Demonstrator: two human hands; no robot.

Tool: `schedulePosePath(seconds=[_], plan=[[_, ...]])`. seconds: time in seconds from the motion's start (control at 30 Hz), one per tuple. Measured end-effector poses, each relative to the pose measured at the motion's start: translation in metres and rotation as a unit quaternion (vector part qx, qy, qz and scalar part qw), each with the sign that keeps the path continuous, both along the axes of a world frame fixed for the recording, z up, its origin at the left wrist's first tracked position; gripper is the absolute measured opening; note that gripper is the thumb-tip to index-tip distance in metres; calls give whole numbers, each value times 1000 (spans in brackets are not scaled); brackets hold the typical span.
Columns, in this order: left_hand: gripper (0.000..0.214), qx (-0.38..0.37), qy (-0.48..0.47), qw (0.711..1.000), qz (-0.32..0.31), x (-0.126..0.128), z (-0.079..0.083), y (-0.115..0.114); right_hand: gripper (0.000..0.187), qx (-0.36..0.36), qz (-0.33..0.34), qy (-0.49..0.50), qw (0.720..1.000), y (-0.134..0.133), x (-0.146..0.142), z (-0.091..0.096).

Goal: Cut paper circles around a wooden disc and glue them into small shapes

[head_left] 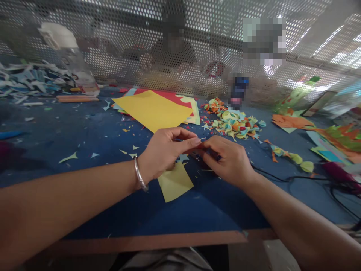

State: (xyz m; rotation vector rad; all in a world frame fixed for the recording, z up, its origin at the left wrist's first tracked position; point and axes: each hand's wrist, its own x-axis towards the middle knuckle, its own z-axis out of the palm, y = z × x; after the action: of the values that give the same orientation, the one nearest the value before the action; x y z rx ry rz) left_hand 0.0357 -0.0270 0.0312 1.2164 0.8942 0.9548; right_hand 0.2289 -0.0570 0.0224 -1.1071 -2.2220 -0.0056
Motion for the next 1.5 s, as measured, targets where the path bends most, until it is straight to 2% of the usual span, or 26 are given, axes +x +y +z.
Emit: schedulePosePath(seconds=[0.17, 0.37, 0.5, 0.67, 0.9, 1.27, 1.5], plan=[[22, -39, -3, 999, 6, -4, -6, -5, 10, -8, 6, 0, 1000, -2, -1, -2], [10, -106, -58, 993, 0, -4, -4, -3, 8, -17, 20, 6, 1000, -3, -1, -1], [14, -112, -81, 990, -14, -5, -7, -1, 7, -32, 16, 13, 999, -3, -1, 2], [18, -117, -55, 991, -39, -5, -11, -2, 8, -42, 22, 19, 999, -4, -1, 1], [21, -125, -45, 990, -38, -4, -10, -3, 8, -66, 20, 30, 997, -4, -1, 0], [30, -79, -12, 995, -67, -9, -15, 1, 12, -109, 13, 62, 992, -5, 1, 4], [30, -26, -3, 996, -84, -10, -18, 1, 11, -85, 2, 49, 995, -5, 1, 3]])
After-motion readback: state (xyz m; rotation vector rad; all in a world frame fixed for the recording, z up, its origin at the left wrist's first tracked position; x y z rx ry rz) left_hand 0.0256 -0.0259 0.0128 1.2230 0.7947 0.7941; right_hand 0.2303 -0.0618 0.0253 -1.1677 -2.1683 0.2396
